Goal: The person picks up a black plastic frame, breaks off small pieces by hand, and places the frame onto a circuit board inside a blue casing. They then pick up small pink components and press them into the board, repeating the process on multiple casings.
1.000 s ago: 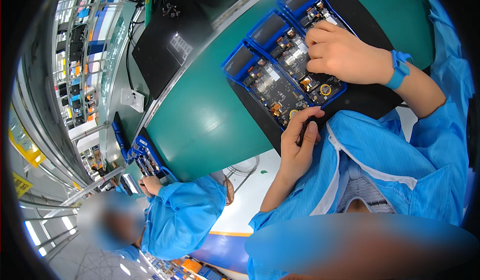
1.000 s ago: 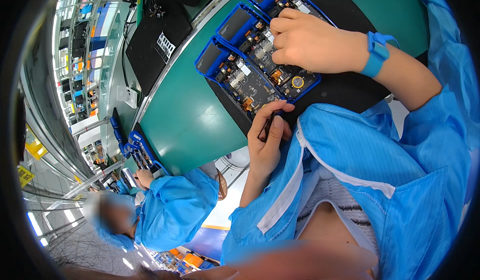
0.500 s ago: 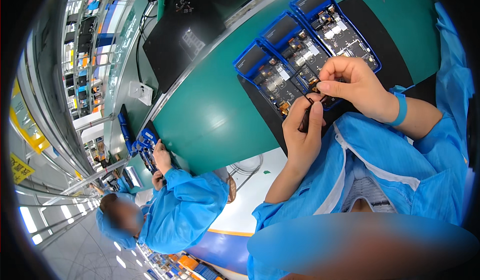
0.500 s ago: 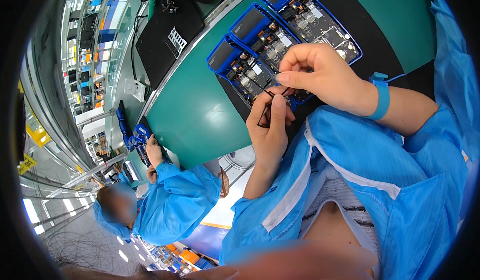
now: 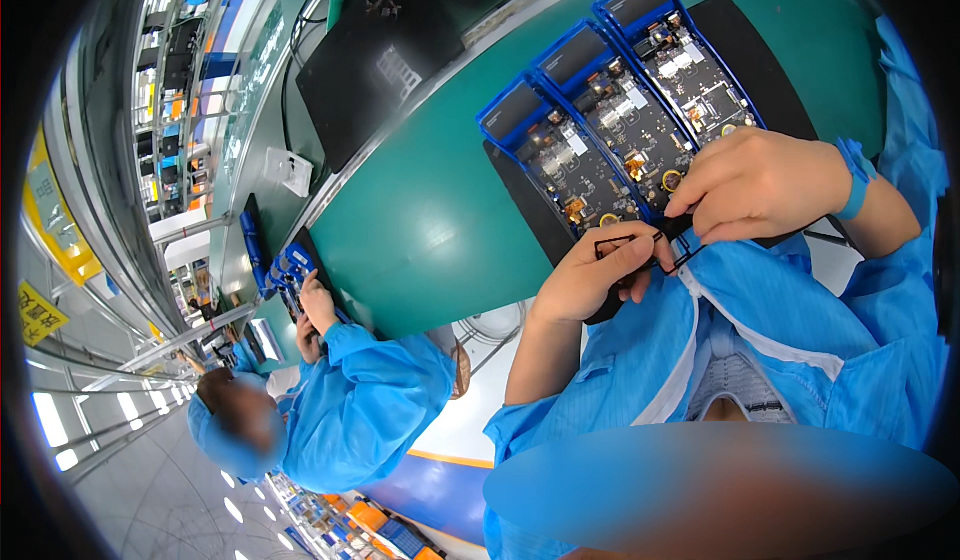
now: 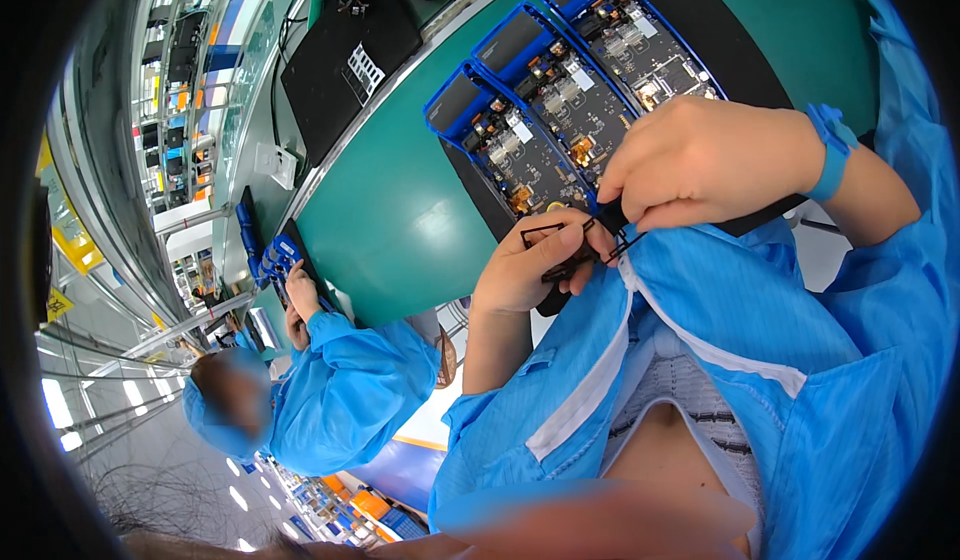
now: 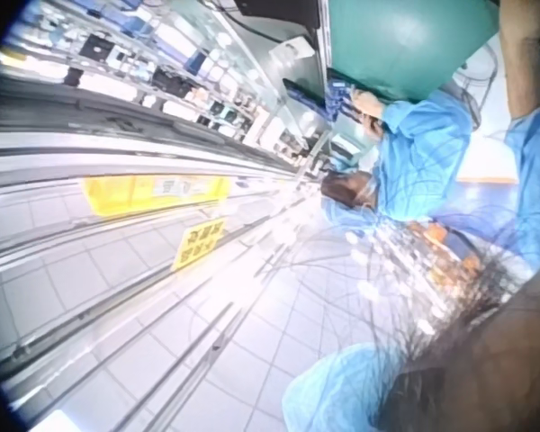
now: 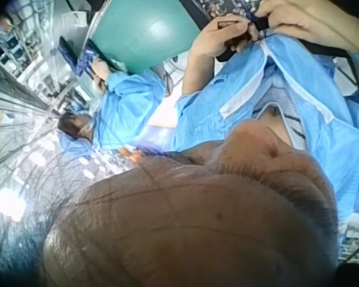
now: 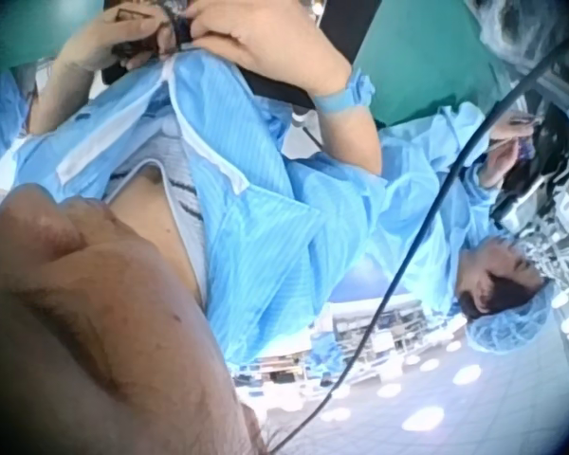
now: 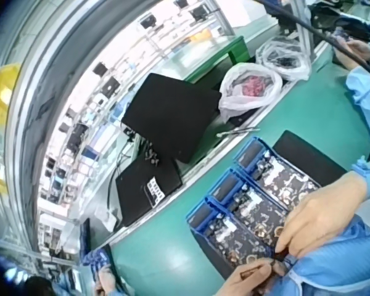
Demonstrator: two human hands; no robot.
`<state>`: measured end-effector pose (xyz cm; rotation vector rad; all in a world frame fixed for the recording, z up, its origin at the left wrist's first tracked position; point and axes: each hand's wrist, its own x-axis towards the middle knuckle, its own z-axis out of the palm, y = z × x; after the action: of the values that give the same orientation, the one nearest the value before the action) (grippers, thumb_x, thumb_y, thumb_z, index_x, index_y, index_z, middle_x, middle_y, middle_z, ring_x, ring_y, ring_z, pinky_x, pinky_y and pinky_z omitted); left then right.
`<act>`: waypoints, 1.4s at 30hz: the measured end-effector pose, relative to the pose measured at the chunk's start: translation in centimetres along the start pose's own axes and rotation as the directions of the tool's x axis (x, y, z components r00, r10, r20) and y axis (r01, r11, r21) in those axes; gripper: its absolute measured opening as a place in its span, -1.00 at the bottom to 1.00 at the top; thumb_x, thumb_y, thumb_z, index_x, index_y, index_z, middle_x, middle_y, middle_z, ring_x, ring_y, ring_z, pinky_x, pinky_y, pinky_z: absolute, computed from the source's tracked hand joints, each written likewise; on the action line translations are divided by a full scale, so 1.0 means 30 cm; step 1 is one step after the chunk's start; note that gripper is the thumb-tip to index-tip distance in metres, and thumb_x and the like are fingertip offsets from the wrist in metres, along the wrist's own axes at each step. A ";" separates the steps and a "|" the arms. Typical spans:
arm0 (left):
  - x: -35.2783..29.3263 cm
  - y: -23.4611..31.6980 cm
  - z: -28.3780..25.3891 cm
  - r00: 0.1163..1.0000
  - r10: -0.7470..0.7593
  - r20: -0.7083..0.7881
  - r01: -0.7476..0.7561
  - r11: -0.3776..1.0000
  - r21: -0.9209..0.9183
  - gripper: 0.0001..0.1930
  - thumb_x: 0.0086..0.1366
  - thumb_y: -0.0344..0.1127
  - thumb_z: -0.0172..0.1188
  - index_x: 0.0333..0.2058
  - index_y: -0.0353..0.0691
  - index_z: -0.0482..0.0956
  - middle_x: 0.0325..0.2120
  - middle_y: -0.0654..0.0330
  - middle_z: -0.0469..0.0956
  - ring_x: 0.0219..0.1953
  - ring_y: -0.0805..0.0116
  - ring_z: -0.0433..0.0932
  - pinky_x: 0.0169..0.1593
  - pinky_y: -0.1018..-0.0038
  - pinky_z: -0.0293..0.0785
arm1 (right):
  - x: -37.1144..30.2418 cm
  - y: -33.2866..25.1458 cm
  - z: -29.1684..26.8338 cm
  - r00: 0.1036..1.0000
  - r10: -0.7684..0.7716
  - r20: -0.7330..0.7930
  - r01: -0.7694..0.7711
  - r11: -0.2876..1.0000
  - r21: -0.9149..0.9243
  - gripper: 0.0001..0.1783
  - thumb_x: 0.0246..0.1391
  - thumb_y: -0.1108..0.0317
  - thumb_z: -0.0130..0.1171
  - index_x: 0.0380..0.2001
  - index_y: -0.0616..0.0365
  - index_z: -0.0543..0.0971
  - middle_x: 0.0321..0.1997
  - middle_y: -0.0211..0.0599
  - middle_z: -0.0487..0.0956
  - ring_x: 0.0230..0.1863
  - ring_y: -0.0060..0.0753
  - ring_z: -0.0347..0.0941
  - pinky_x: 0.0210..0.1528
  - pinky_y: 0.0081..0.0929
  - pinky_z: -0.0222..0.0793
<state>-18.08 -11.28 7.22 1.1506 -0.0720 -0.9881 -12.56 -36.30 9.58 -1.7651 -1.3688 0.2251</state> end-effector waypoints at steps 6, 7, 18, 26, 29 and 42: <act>0.000 -0.074 0.002 0.996 0.061 -0.065 -0.076 0.961 -0.265 -0.66 0.30 -0.14 0.04 -0.27 -0.38 0.51 -0.40 -0.03 0.54 -0.62 0.45 0.43 -0.61 0.65 0.26 | -0.022 -0.004 0.061 0.995 -0.020 -0.102 0.013 0.998 -0.067 -0.77 -0.20 0.37 0.31 -0.41 0.18 0.56 -0.19 -0.21 0.56 -0.24 -0.15 0.54 -0.25 -0.33 0.50; -0.003 -0.077 -0.001 0.996 0.061 -0.066 -0.077 0.961 -0.265 -0.66 0.30 -0.14 0.04 -0.27 -0.38 0.51 -0.40 -0.03 0.54 -0.62 0.45 0.43 -0.61 0.65 0.26 | -0.023 -0.001 0.068 0.994 -0.015 -0.107 0.002 0.993 -0.117 -0.76 -0.22 0.36 0.31 -0.41 0.18 0.56 -0.18 -0.21 0.56 -0.24 -0.16 0.53 -0.26 -0.34 0.50; -0.091 -0.125 0.050 0.914 0.225 -0.337 -0.149 0.960 0.237 -0.63 0.38 -0.24 -0.09 0.06 -0.34 0.38 -0.15 0.09 0.53 -0.49 0.57 0.39 -0.43 0.68 0.29 | -0.028 0.122 0.097 0.959 0.043 -0.282 -0.176 0.867 -0.466 -0.81 -0.24 0.40 0.28 -0.43 0.08 0.60 -0.15 -0.33 0.54 -0.10 -0.21 0.42 -0.11 -0.31 0.36; -0.068 -0.177 0.048 0.851 0.326 -0.412 -0.169 0.912 0.373 -0.69 0.37 -0.34 -0.09 0.01 -0.33 0.42 -0.15 0.15 0.53 -0.49 0.62 0.37 -0.41 0.70 0.29 | -0.020 0.146 0.125 0.964 0.027 -0.264 -0.168 0.832 -0.529 -0.79 -0.27 0.37 0.26 -0.43 0.03 0.65 -0.12 -0.35 0.56 -0.11 -0.27 0.43 -0.14 -0.34 0.35; -0.066 -0.181 0.046 0.850 0.326 -0.414 -0.168 0.912 0.374 -0.70 0.37 -0.35 -0.09 0.01 -0.34 0.42 -0.15 0.14 0.53 -0.49 0.62 0.37 -0.40 0.69 0.30 | -0.022 0.149 0.127 0.967 0.037 -0.254 -0.175 0.820 -0.546 -0.78 -0.28 0.37 0.25 -0.42 0.02 0.65 -0.11 -0.36 0.56 -0.10 -0.29 0.42 -0.14 -0.36 0.34; -0.057 -0.171 0.067 0.787 0.524 -0.326 -0.155 0.679 0.718 -0.73 0.30 -0.47 -0.04 -0.04 -0.33 0.45 -0.01 0.05 0.44 -0.40 0.48 0.49 -0.32 0.60 0.41 | -0.019 0.147 0.122 0.987 -0.019 -0.157 -0.092 0.741 -0.665 -0.77 -0.21 0.38 0.16 -0.38 0.08 0.64 -0.07 -0.33 0.56 -0.05 -0.33 0.41 -0.02 -0.34 0.31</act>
<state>-23.28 -11.85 4.82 1.9510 -0.2277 -0.2476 -11.90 -35.01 4.02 -2.3399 -1.3950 -0.4481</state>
